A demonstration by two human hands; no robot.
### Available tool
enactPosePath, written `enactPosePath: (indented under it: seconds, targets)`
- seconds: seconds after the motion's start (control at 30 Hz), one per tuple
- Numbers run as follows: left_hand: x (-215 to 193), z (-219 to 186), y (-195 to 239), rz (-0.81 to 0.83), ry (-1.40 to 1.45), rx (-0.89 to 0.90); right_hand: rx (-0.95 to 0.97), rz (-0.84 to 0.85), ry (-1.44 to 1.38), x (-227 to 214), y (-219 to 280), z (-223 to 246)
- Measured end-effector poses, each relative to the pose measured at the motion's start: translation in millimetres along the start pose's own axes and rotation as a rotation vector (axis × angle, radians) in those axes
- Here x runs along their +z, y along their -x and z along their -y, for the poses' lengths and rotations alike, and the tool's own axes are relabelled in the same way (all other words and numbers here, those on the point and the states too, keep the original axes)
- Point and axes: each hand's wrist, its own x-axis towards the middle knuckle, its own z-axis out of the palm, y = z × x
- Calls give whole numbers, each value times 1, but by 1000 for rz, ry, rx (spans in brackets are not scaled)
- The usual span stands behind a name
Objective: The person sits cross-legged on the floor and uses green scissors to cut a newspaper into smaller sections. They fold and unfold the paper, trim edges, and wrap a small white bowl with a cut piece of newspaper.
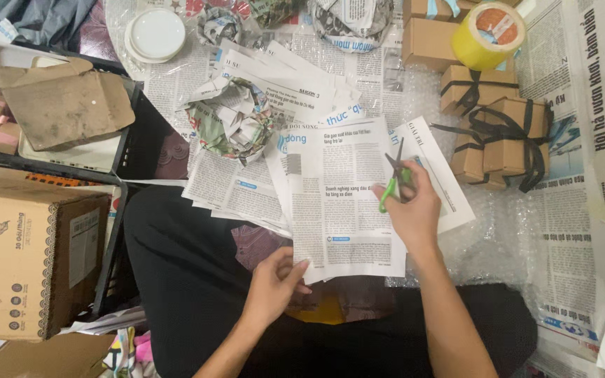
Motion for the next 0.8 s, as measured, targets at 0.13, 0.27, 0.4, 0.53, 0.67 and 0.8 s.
enactPosePath:
  seconds: [0.13, 0.27, 0.4, 0.53, 0.67, 0.8]
  targets:
    - [-18, -20, 2, -24, -316, -46, 118, 97, 127, -8, -2, -14]
    - [-60, -55, -20, -228, -279, 146, -15, 32, -78, -7, -3, -29]
    - [-104, -101, -74, -342, 189, 148, -44, -30, -350, 5, -9, -30]
    - [-123, -118, -121, -240, 304, 36, -25, -50, -296, 25, -8, -26]
    - [-129, -123, -139, -74, 449, 137, -14, -77, -223, 53, -11, -16]
    - [-146, -138, -131, -129, 348, 184, -1, -47, -290, 84, -9, -4]
